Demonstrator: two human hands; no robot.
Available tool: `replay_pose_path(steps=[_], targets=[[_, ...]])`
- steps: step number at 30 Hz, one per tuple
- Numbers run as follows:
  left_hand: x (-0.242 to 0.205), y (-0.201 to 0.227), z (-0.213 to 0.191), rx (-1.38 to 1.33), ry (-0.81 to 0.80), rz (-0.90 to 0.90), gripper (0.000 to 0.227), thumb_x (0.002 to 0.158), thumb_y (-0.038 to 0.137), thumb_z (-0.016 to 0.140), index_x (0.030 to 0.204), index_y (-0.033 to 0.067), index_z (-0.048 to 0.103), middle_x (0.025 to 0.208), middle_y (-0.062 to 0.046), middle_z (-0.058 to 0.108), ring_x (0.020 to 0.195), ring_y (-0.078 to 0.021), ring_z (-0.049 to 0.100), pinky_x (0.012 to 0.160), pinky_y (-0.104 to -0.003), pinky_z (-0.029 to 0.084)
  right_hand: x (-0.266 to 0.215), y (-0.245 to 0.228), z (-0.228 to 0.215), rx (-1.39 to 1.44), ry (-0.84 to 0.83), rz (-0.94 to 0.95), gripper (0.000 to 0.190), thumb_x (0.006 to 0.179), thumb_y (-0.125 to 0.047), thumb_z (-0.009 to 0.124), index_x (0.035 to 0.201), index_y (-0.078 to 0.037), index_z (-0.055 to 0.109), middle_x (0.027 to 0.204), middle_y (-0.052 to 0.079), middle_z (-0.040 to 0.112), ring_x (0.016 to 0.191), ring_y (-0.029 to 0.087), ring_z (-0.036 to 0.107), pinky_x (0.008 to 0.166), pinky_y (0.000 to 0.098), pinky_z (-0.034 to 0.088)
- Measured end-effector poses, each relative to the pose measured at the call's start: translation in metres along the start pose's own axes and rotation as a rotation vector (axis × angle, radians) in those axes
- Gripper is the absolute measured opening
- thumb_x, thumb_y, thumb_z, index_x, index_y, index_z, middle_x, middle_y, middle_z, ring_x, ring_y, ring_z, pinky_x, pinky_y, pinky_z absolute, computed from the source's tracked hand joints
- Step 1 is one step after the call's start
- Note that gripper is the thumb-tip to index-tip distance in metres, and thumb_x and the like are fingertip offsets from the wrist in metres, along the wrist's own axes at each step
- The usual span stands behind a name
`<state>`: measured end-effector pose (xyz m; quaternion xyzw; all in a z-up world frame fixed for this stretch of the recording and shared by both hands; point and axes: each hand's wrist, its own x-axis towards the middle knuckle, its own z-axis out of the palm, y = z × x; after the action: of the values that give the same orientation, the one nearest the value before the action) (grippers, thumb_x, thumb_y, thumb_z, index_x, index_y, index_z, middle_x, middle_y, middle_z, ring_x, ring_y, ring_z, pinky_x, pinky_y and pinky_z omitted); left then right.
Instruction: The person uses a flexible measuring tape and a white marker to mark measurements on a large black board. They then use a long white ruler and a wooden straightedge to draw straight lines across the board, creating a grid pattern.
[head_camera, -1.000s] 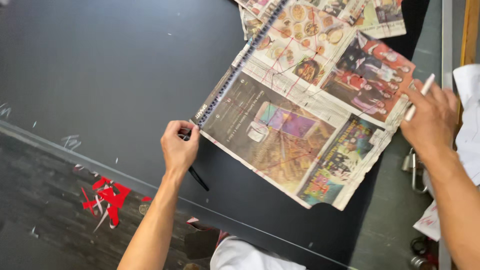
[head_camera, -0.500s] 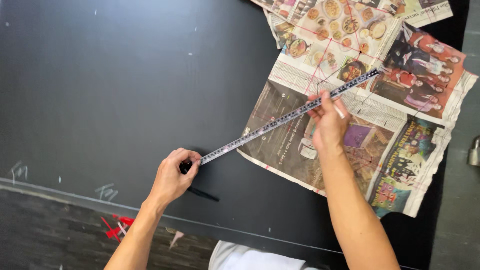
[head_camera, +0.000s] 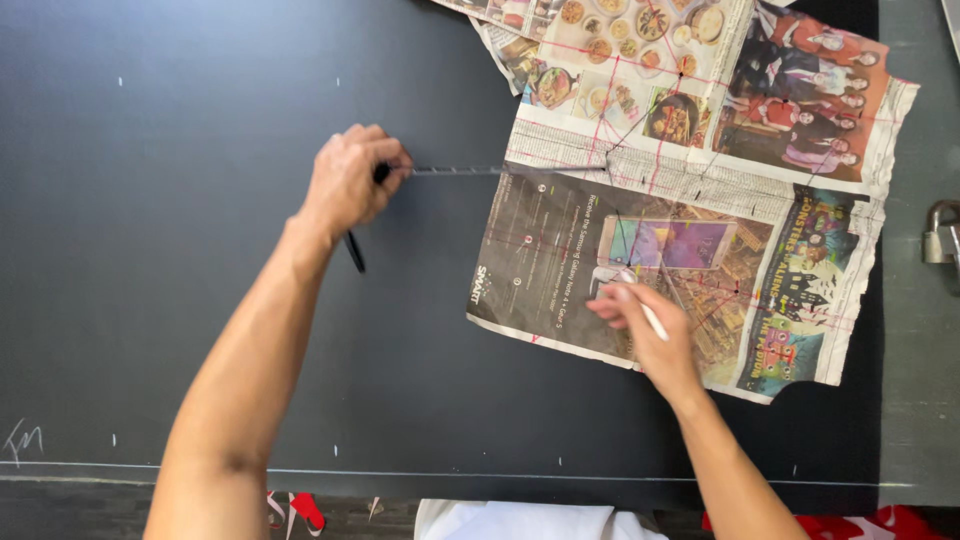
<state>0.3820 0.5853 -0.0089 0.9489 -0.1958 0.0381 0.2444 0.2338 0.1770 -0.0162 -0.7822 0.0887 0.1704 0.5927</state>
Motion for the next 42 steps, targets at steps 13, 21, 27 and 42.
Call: replay_pose_path(steps=[13, 21, 27, 42], targets=[[0.051, -0.069, 0.034, 0.069, -0.174, 0.018, 0.008, 0.088, 0.011, 0.08, 0.09, 0.0139, 0.073, 0.096, -0.002, 0.072, 0.097, -0.0265, 0.064, 0.085, -0.042, 0.051, -0.071, 0.02, -0.063, -0.035, 0.285, 0.076, 0.031, 0.11, -0.017, 0.051, 0.121, 0.006, 0.068, 0.106, 0.014, 0.077, 0.09, 0.016, 0.071, 0.082, 0.0278, 0.056], [0.056, -0.069, 0.035, 0.128, -0.201, 0.003, 0.01, 0.087, 0.012, 0.081, 0.089, 0.0143, 0.072, 0.095, 0.002, 0.072, 0.096, -0.0248, 0.063, 0.086, -0.042, 0.051, -0.076, 0.021, -0.065, -0.064, 0.326, 0.05, 0.028, 0.111, -0.016, 0.052, 0.121, 0.005, 0.067, 0.106, 0.014, 0.077, 0.094, 0.017, 0.073, 0.082, 0.0279, 0.056], [0.059, -0.07, 0.033, 0.123, -0.23, -0.019, 0.01, 0.087, 0.012, 0.08, 0.091, 0.0145, 0.072, 0.095, 0.001, 0.072, 0.096, -0.0251, 0.062, 0.087, -0.042, 0.05, -0.076, 0.016, -0.057, -0.273, 0.418, -0.067, 0.021, 0.109, -0.012, 0.059, 0.124, 0.0, 0.068, 0.115, 0.011, 0.076, 0.104, 0.016, 0.072, 0.091, 0.0278, 0.055], [0.053, -0.052, 0.023, 0.075, -0.199, -0.02, 0.009, 0.088, 0.011, 0.078, 0.091, 0.011, 0.07, 0.094, -0.004, 0.069, 0.097, -0.0286, 0.061, 0.087, -0.042, 0.05, 0.035, 0.001, 0.008, -0.653, 0.276, -0.496, 0.044, 0.095, -0.012, 0.072, 0.137, -0.003, 0.062, 0.149, 0.017, 0.059, 0.142, 0.036, 0.052, 0.117, 0.0505, 0.037]])
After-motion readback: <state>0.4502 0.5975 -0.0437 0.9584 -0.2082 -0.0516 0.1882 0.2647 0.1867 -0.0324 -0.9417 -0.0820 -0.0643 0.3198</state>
